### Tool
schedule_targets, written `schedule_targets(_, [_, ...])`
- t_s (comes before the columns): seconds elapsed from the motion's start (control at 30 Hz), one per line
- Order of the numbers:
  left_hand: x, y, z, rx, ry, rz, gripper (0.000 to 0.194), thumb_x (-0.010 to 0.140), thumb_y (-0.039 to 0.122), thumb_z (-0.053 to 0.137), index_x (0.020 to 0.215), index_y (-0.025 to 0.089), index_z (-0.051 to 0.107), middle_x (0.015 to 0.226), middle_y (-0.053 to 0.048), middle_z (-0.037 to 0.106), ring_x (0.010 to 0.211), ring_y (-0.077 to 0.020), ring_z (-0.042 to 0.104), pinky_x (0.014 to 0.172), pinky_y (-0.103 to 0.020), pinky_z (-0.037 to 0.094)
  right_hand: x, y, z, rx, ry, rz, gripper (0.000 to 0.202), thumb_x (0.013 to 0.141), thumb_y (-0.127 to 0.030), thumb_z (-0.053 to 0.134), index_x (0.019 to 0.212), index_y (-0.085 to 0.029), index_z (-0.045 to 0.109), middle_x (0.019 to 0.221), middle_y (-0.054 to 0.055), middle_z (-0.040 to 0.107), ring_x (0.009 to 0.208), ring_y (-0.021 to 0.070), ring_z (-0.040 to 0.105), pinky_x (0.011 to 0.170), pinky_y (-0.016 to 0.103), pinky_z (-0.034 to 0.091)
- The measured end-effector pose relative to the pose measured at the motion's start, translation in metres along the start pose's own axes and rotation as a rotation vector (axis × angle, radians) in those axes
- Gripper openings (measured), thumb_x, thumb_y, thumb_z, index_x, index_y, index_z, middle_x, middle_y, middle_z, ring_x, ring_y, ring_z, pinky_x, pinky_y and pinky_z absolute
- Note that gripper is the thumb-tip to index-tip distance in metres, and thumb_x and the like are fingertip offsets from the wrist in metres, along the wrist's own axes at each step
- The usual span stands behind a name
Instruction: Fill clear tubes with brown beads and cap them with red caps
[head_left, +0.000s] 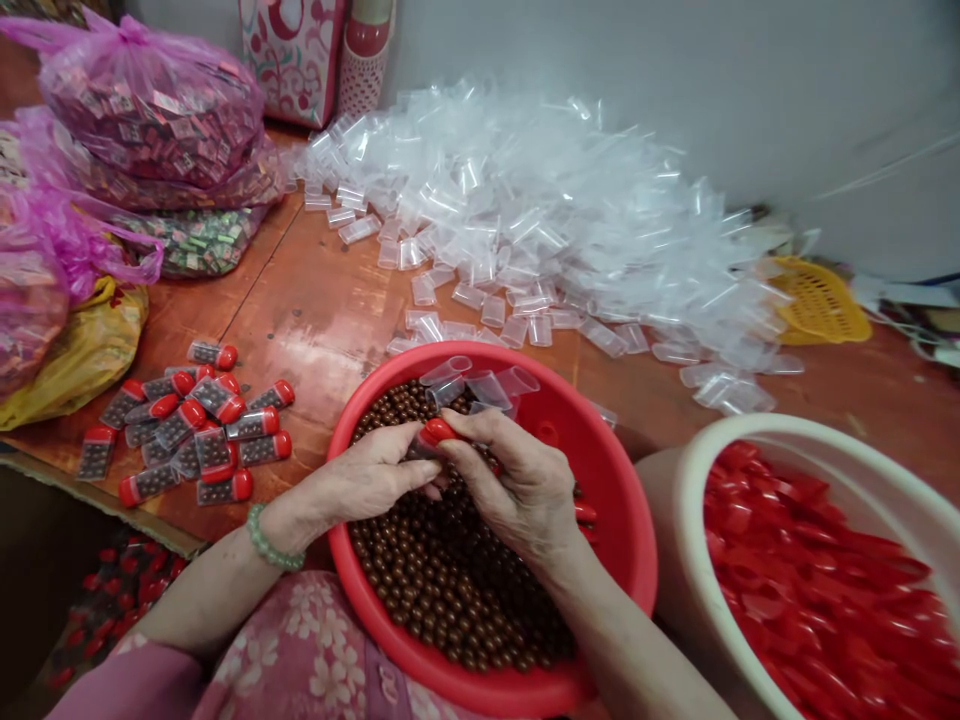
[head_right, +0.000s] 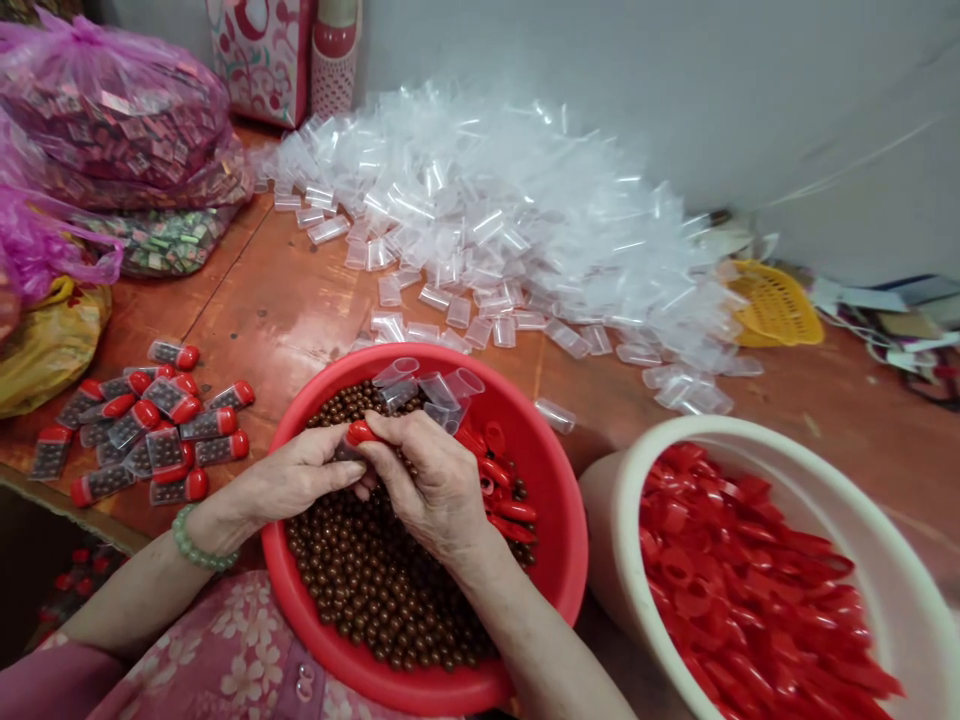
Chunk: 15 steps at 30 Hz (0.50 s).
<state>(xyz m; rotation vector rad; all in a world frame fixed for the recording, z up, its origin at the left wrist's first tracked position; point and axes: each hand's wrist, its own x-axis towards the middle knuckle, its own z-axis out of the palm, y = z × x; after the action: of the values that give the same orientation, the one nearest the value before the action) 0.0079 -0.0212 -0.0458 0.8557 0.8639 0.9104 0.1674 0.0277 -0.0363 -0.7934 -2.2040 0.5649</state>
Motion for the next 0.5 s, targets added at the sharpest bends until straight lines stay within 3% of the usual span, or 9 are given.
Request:
schedule_targets(0.1, [-0.001, -0.002, -0.001, -0.03, -0.015, 0.04, 0.022, 0.08, 0.033, 0.063, 0.086, 0.013, 0.058, 0.08, -0.002, 0.055, 0.074, -0.014, 0.052, 0.077, -0.031, 0.045, -0.002, 0.0, 0.001, -0.06, -0.056, -0.081, 0.023, 0.091, -0.025, 0.056, 0.115, -0.022, 0.057, 0.084, 0.005, 0.069, 0.07, 0.0172, 0.065, 0.064, 0.029, 0.054])
schedule_targets(0.27, [-0.001, -0.003, -0.003, -0.114, 0.051, 0.005, 0.038, 0.077, 0.042, 0.069, 0.099, 0.012, 0.063, 0.082, -0.004, 0.06, 0.074, -0.0147, 0.055, 0.075, -0.031, 0.046, -0.007, 0.002, 0.008, -0.213, -0.157, -0.193, 0.072, 0.08, -0.046, 0.067, 0.135, -0.012, 0.037, 0.108, 0.019, 0.064, 0.094, 0.0315, 0.064, 0.076, 0.044, 0.054])
schedule_targets(0.4, [-0.003, 0.002, -0.003, -0.175, 0.04, 0.013, 0.045, 0.073, 0.04, 0.075, 0.106, 0.011, 0.066, 0.093, -0.007, 0.067, 0.087, -0.0189, 0.061, 0.086, -0.033, 0.047, -0.004, -0.006, 0.017, -0.327, -0.077, -0.181, 0.065, 0.081, -0.039, 0.061, 0.133, -0.01, 0.035, 0.106, 0.019, 0.063, 0.094, 0.0309, 0.062, 0.077, 0.044, 0.05])
schedule_targets(0.5, [-0.008, 0.008, -0.003, -0.201, 0.095, 0.007, 0.038, 0.075, 0.033, 0.075, 0.107, 0.014, 0.069, 0.1, -0.009, 0.071, 0.103, -0.0239, 0.062, 0.096, -0.035, 0.046, 0.006, -0.017, 0.016, -0.367, -0.134, -0.216, 0.05, 0.081, -0.037, 0.054, 0.12, -0.008, 0.043, 0.098, 0.016, 0.063, 0.09, 0.0279, 0.06, 0.075, 0.041, 0.047])
